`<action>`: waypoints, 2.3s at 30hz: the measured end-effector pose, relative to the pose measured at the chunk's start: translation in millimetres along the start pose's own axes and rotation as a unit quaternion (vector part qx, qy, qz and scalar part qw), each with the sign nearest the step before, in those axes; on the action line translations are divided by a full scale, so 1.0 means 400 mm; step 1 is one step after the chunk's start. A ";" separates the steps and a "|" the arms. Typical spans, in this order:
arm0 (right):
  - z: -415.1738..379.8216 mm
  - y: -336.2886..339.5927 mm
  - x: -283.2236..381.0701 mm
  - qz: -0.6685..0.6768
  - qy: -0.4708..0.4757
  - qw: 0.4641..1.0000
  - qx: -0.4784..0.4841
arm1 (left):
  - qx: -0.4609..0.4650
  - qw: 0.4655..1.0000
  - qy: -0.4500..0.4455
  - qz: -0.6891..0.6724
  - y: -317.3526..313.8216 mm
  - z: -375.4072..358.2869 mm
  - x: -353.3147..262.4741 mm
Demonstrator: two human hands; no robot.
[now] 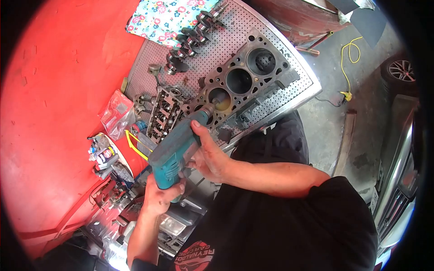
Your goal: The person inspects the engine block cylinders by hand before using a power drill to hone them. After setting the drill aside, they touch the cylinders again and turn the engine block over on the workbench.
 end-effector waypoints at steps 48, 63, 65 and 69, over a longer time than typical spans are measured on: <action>0.000 0.060 0.100 -0.005 -0.058 0.998 -0.034 | -0.035 0.995 0.094 0.017 -0.082 0.120 -0.055; -0.024 0.010 0.099 -0.019 -0.084 0.996 -0.008 | -0.037 0.993 0.103 0.035 -0.071 0.061 -0.096; -0.030 0.013 0.097 -0.017 -0.092 0.996 -0.003 | -0.030 0.993 0.111 0.024 -0.073 0.057 -0.090; -0.036 0.012 0.103 -0.020 -0.090 0.996 -0.010 | -0.037 0.993 0.104 0.040 -0.078 0.054 -0.093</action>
Point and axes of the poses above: each hand's wrist, its own z-axis towards the middle knuckle, its own y-axis out of the back of the hand, x = y × z, the point moved 6 cm from there along z, towards the middle knuckle, and after that the axes turned 2 degrees about x, right-handed, at the moved point
